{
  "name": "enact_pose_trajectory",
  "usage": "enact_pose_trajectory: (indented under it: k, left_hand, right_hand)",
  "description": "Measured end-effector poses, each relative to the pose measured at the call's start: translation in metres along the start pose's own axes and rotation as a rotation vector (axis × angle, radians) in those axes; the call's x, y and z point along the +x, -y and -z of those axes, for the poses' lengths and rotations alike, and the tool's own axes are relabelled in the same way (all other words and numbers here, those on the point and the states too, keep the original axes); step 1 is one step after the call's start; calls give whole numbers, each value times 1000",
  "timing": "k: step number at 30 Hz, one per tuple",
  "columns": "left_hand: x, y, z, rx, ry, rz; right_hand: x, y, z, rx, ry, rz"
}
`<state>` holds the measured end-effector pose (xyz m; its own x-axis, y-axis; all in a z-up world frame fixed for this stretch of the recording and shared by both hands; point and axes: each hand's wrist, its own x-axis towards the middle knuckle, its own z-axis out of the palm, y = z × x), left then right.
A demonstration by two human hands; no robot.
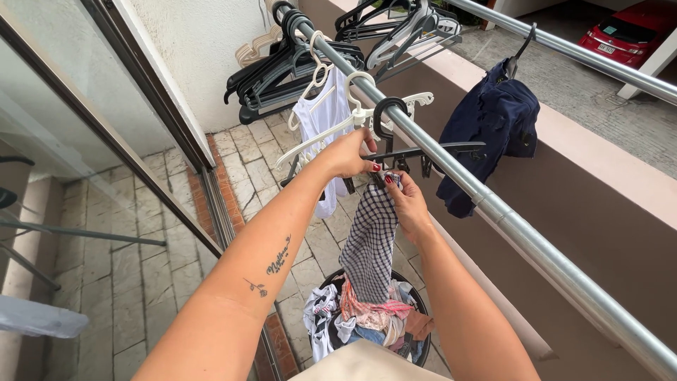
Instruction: Hanging washed clothes on a drying rack on a balcony.
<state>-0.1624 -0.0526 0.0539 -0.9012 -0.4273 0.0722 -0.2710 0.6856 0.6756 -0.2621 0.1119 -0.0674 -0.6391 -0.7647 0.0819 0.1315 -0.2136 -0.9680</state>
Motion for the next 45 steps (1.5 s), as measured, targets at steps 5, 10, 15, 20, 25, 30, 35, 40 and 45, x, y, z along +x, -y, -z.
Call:
enact_pose_trajectory:
  k: [5,10,15,20,25,30,35,40,45]
  left_hand:
    - [-3,-2,-5,118,-16,-64]
    - [-29,-23,-2,192,-51,1]
    - [-64,-32,-4,311,-71,140]
    - [-85,-13,-22,344,-380,82]
    - [-118,-27,-33,426,-633,-57]
    - [-163,-31,-60,418,-876,-376]
    - [-215,29,-142,220,-959,-425]
    - [-250,121,-211,108,-810,-90]
    - [-263,192,-268,-68,-682,312]
  right_hand:
    - [4,1,0,50,-11,-4]
    - [5,-30,21,-96,-18,-60]
    - [-10,-100,64,-329,-51,9]
    - [-66,-193,119,-778,79,-383]
    - [-117,-188,92,-1018,228,-657]
    - [-118,-327,128,-1075,393,-619]
    - [-125,-381,119,-1094,445,-728]
    - [-111,-475,132,-1238,568,-554]
    - [-85,-496,112,-1171,435,-732]
